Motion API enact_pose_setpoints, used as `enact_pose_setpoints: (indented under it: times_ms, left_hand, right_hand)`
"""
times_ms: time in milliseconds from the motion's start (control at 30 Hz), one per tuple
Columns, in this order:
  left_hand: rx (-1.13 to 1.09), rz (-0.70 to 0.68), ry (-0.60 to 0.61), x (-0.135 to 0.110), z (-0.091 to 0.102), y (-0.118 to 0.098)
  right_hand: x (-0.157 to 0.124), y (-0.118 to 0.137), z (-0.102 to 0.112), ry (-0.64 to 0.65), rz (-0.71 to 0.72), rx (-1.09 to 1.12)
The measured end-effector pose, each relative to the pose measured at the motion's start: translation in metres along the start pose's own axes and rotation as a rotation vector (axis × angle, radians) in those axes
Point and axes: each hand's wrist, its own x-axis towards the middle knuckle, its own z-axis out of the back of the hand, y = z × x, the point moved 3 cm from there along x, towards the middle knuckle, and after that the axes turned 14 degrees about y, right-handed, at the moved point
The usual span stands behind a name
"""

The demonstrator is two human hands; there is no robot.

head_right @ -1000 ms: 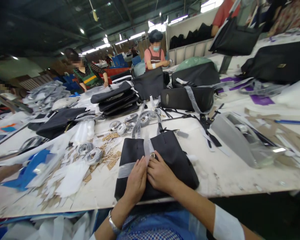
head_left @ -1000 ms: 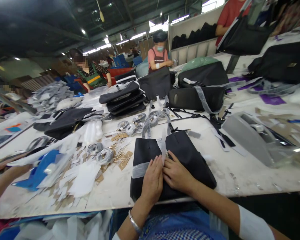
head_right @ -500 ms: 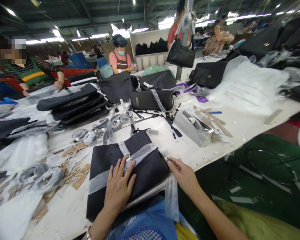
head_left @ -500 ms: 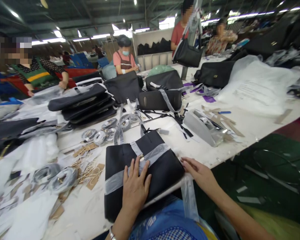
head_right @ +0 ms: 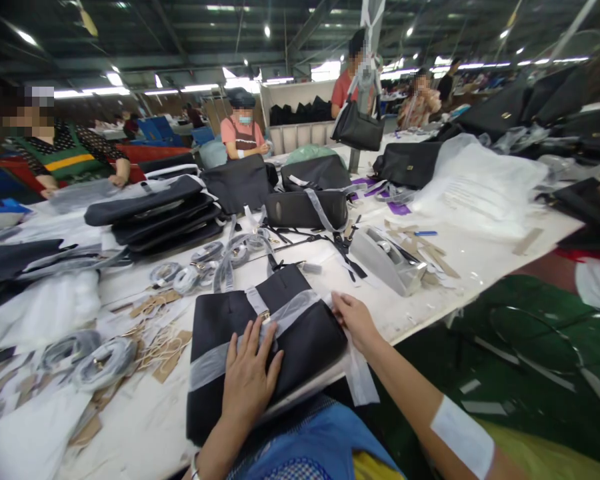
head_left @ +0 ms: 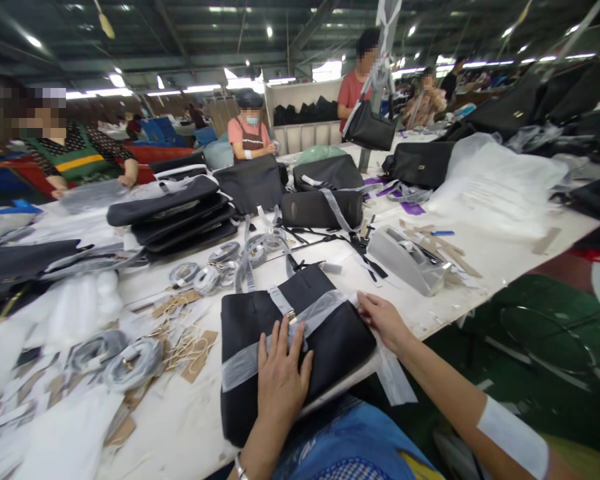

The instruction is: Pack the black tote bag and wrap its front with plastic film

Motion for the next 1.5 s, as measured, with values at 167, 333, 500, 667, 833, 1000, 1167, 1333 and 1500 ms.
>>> enact_pose_setpoints:
  times_ms: [167, 333, 500, 667, 833, 1000, 1167, 1333, 1500]
  left_hand:
    - [-0.167, 0.023, -0.053, 0.000, -0.002, 0.010]
    - [-0.333, 0.011, -0.182, 0.002, 0.000, 0.019]
    - [-0.518, -0.015, -0.235, -0.001, 0.003, 0.018]
    - [-0.611, -0.054, -0.255, -0.003, 0.003, 0.018]
    - [-0.606, -0.070, -0.260, -0.002, 0.011, 0.015]
    - [-0.405, -0.062, -0.100, 0.005, 0.004, 0.007]
    - [-0.344, -0.095, -0.079, 0.007, -0.003, 0.006]
    - [-0.302, -0.146, -0.074, 0.008, -0.008, 0.008]
    - [-0.274, -0.190, -0.071, 0.009, -0.009, 0.008]
  right_hand:
    - [0.002, -0.002, 0.004, 0.043, -0.015, -0.090]
    - [0.000, 0.000, 0.010, 0.028, -0.003, -0.334]
    - [-0.002, 0.017, 0.006, 0.095, 0.044, -0.669]
    - [-0.006, 0.023, 0.002, 0.127, 0.125, -0.944]
    - [-0.007, 0.000, 0.009, 0.177, 0.274, -1.077]
    - [-0.004, -0.023, 0.007, 0.038, 0.240, -1.071]
    - [-0.013, -0.005, -0.012, 0.023, 0.197, -0.995]
    - [-0.030, 0.036, -0.004, 0.075, 0.281, -1.047]
    - [-0.052, 0.044, -0.023, 0.163, 0.087, -0.757]
